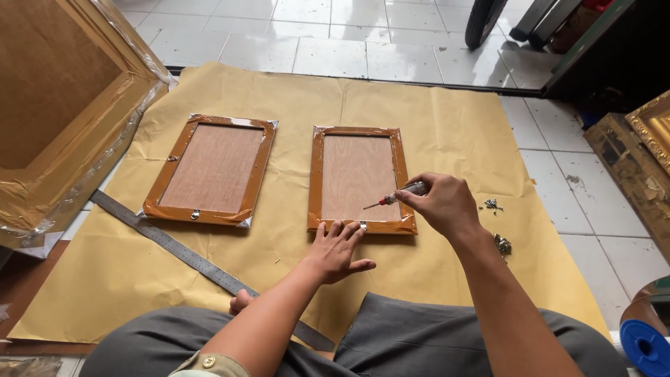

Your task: The person sits on the floor and uses a screwdriver to attach metal hanging hardware to the back of two wooden picture frames. They pick up the frames, position them, and tighten screws to secure the hardware.

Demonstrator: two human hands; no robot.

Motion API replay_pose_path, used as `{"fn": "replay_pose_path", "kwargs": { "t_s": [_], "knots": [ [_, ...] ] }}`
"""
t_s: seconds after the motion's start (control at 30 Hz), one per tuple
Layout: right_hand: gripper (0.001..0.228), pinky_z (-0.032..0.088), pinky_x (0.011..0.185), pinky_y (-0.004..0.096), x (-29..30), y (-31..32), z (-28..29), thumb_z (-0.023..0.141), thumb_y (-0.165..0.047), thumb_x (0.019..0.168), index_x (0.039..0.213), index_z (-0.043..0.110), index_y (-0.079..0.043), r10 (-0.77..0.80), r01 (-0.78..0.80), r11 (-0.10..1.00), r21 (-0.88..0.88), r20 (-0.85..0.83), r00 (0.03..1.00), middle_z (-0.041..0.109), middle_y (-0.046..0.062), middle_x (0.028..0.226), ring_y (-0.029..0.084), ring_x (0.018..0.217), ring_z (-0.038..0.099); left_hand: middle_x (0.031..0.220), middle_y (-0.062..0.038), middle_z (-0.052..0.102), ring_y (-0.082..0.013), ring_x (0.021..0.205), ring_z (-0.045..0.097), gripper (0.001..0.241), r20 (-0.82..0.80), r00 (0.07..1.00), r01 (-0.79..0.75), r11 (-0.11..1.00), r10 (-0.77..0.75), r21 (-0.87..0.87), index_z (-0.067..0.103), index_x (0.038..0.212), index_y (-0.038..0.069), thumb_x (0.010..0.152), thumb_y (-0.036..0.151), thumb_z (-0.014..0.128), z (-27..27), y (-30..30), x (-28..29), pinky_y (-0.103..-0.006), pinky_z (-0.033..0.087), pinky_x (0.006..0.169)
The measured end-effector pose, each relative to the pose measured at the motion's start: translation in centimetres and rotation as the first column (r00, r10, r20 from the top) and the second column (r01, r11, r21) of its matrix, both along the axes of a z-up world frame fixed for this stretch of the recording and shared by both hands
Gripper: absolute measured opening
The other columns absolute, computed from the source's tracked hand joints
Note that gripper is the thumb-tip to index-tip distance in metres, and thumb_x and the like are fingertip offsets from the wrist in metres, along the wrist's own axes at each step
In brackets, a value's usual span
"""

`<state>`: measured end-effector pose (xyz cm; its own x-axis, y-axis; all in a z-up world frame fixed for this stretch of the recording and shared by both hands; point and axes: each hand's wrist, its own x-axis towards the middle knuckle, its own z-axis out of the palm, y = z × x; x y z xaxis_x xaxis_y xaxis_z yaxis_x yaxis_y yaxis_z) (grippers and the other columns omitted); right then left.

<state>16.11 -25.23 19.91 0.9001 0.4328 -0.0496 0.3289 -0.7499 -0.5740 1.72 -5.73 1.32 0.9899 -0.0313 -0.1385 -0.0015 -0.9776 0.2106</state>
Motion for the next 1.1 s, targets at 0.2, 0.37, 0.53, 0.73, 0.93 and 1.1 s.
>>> {"fn": "replay_pose_path", "kwargs": {
  "t_s": [0.2, 0.37, 0.53, 0.73, 0.93, 1.1],
  "knots": [
    [0.036, 0.067, 0.084, 0.044, -1.4, 1.7, 1.5, 0.086, -0.054, 0.087, 0.115, 0.09, -0.032, 0.056, -0.043, 0.98, -0.195, 0.062, 0.996, 0.088, 0.001, 0.098, 0.026, 0.1, 0.084, 0.181, -0.008, 0.024, -0.0368, 0.163, 0.021, 0.108, 0.028, 0.999, 0.039, 0.994, -0.042, 0.102, 0.021, 0.178, 0.021, 0.098, 0.091, 0.04, -2.6, 0.3, -0.3, -0.0723, 0.015, 0.132],
    [0.035, 0.065, 0.087, 0.047, -1.7, 2.1, 1.3, 0.085, -0.053, 0.086, 0.115, 0.089, -0.033, 0.048, -0.037, 0.981, -0.191, 0.056, 0.997, 0.088, 0.004, 0.1, 0.031, 0.103, 0.083, 0.184, -0.007, 0.019, -0.037, 0.165, 0.018, 0.114, 0.009, 0.999, 0.051, 0.992, -0.052, 0.115, 0.016, 0.18, 0.022, 0.095, 0.094, 0.041, -3.8, 0.6, -0.3, -0.0706, 0.011, 0.132],
    [0.037, 0.065, 0.089, 0.049, -1.7, 2.4, 0.6, 0.084, -0.056, 0.085, 0.114, 0.088, -0.033, 0.044, -0.028, 0.98, -0.199, 0.08, 0.996, 0.087, 0.004, 0.1, 0.033, 0.105, 0.083, 0.184, -0.007, 0.019, -0.0373, 0.165, 0.018, 0.115, -0.004, 0.998, 0.055, 0.991, -0.055, 0.126, 0.016, 0.18, 0.023, 0.094, 0.096, 0.04, -3.8, 0.7, -0.1, -0.0704, 0.011, 0.132],
    [0.058, 0.064, 0.087, 0.054, -2.6, 3.2, -0.5, 0.07, -0.075, 0.098, 0.108, 0.087, -0.02, 0.094, -0.019, 0.925, -0.379, 0.179, 0.979, 0.084, 0.017, 0.094, 0.042, 0.101, 0.083, 0.185, -0.007, 0.02, -0.0378, 0.165, 0.019, 0.114, -0.027, 0.999, 0.049, 0.993, -0.046, 0.109, 0.018, 0.18, 0.023, 0.095, 0.094, 0.042, -2.6, 0.4, -0.3, -0.0697, 0.013, 0.133],
    [0.082, 0.061, 0.093, 0.058, -1.7, 4.7, 1.2, 0.044, -0.083, 0.106, 0.097, 0.087, -0.014, 0.189, -0.078, 0.805, -0.588, 0.13, 0.973, 0.085, 0.022, 0.098, 0.043, 0.11, 0.083, 0.184, -0.006, 0.02, -0.0387, 0.166, 0.021, 0.109, -0.058, 0.998, 0.046, 0.993, -0.04, 0.107, 0.019, 0.179, 0.023, 0.097, 0.088, 0.05, -1.4, -0.1, -0.1, -0.0723, 0.016, 0.133],
    [0.082, 0.06, 0.098, 0.057, -1.1, 6.9, 1.6, 0.036, -0.074, 0.114, 0.1, 0.088, -0.012, 0.324, -0.18, 0.731, -0.658, 0.102, 0.941, 0.083, 0.02, 0.098, 0.041, 0.111, 0.082, 0.184, -0.006, 0.022, -0.0394, 0.167, 0.022, 0.11, -0.107, 0.994, 0.015, 0.998, -0.008, 0.066, 0.02, 0.178, 0.019, 0.096, 0.085, 0.055, 0.1, -0.6, 0.1, -0.0762, 0.019, 0.133]
  ]
}}
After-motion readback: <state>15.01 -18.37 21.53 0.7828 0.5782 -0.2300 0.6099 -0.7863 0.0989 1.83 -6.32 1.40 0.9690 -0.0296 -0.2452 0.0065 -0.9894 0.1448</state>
